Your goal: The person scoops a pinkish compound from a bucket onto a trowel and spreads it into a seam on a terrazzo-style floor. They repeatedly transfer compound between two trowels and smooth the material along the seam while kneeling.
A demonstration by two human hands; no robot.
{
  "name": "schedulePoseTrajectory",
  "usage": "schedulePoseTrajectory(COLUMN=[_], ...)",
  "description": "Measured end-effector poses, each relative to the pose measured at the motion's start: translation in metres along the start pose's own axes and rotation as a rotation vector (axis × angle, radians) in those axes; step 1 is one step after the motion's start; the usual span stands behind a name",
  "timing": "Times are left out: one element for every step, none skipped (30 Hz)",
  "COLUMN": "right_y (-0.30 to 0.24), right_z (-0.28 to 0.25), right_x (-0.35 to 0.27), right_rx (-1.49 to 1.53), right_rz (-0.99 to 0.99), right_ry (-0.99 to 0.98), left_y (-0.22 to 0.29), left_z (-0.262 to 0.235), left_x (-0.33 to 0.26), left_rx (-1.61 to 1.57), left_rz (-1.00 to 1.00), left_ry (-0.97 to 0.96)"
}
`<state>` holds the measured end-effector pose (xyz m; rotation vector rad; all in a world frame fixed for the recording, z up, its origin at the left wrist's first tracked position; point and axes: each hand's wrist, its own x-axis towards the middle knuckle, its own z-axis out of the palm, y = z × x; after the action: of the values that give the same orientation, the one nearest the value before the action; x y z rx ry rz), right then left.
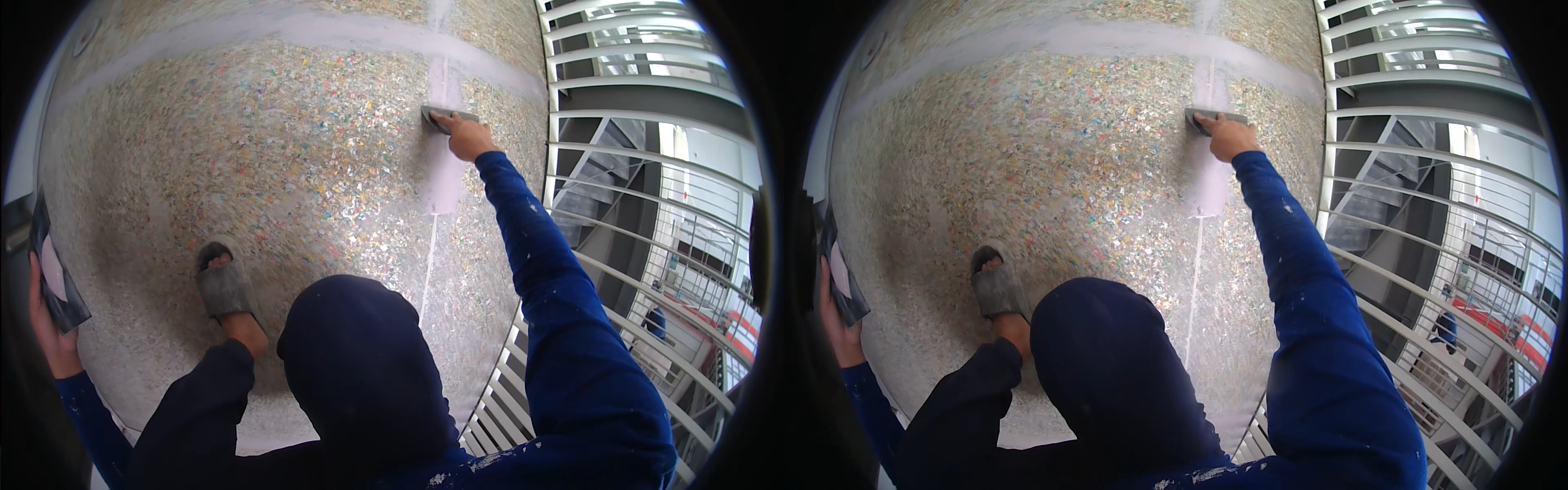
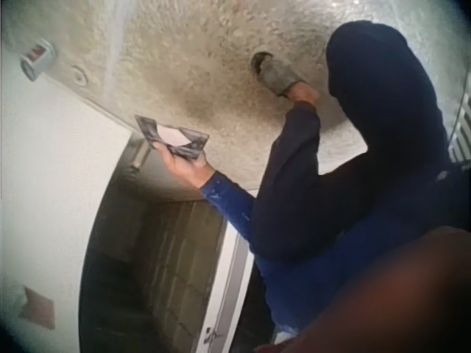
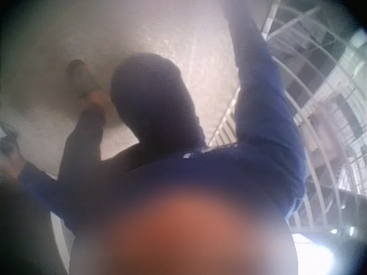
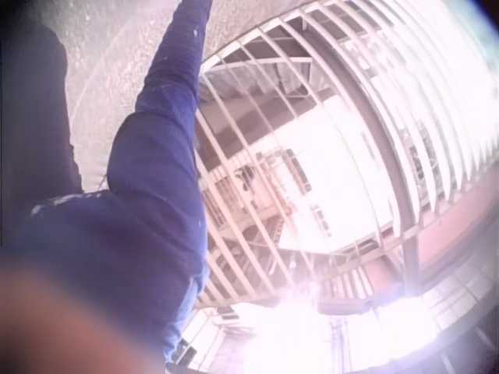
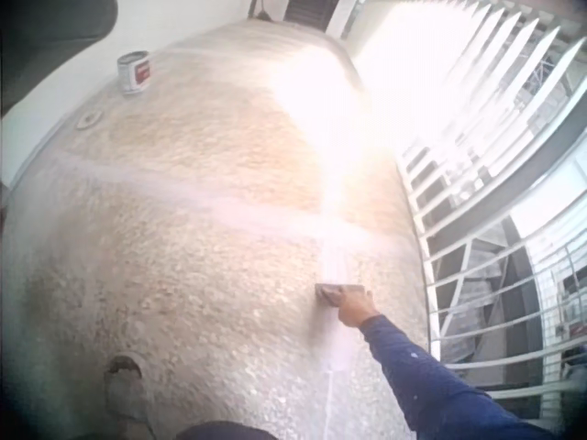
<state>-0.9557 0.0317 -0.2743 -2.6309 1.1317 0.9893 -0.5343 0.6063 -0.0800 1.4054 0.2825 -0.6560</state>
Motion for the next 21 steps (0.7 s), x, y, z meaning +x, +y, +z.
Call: schedulePoseTrajectory(right_y=[-0.002,-0.004,-0.004,-0.006,-0.009,-0.011,-0.013,-0.015,-0.018,-0.021,-0.022,-0.023,-0.024,-0.025,-0.027,-0.030,-0.032,-0.035,-0.036,-0.039,-0.044], right_z=[0.010,0.021,0.031,0.039,0.048,0.056,0.065,0.073,0.082,0.090,0.098,0.105,0.112,0.119,0.127,0.135,0.143,0.152,0.159,0.167,0.178], right_x=[-0.013,-0.027,-0.041,-0.053,-0.065,-0.077,-0.089,-0.100,-0.110,-0.120,-0.130,-0.137,-0.145,-0.153,-0.161,-0.170,-0.179,-0.188,-0.197,-0.206,-0.217], right_rx=[0.004,-0.008,0.009,0.006,0.023,0.031,0.029,0.035,0.030,0.017,0.032,0.054,0.065,0.071,0.051,0.028,0.046,0.045,0.040,0.071,0.066], right_rz=[0.000,0.020,-0.002,-0.004,-0.005,0.001,-0.006,-0.014,-0.015,-0.006,-0.006,-0.023,-0.028,-0.031,-0.036,-0.045,-0.062,-0.054,-0.063,-0.053,-0.050], right_ry=[0.018,0.014,0.031,0.045,0.032,0.014,0.043,0.043,0.058,0.055,0.077,0.094,0.081,0.074,0.101,0.120,0.145,0.130,0.120,0.112,0.125], left_y=[0.001,0.002,0.002,0.002,0.002,0.003,0.005,0.009,0.013,0.020,0.026,0.034,0.045,0.055,0.063,0.069,0.074,0.078,0.079,0.079,0.076], left_z=[0.009,0.016,0.022,0.026,0.030,0.034,0.038,0.041,0.045,0.050,0.056,0.062,0.069,0.076,0.084,0.091,0.097,0.102,0.108,0.113,0.119], left_x=[0.003,0.006,0.008,0.011,0.013,0.015,0.016,0.013,0.009,0.001,-0.007,-0.018,-0.031,-0.044,-0.054,-0.060,-0.065,-0.068,-0.068,-0.065,-0.060], left_rx=[0.013,0.029,0.058,0.081,0.105,0.124,0.142,0.203,0.149,0.139,0.115,0.308,0.487,0.666,0.406,0.415,0.425,0.422,0.412,0.399,0.378], left_rz=[-0.004,-0.015,0.024,0.074,0.122,0.119,0.116,0.133,0.117,0.119,0.119,0.190,0.256,0.321,0.160,0.146,0.132,0.140,0.158,0.174,0.180], left_ry=[-0.008,-0.013,-0.038,-0.063,-0.087,-0.084,-0.080,-0.163,-0.134,-0.194,-0.165,-0.270,-0.284,-0.298,-0.216,-0.238,-0.264,-0.278,-0.302,-0.325,-0.350])
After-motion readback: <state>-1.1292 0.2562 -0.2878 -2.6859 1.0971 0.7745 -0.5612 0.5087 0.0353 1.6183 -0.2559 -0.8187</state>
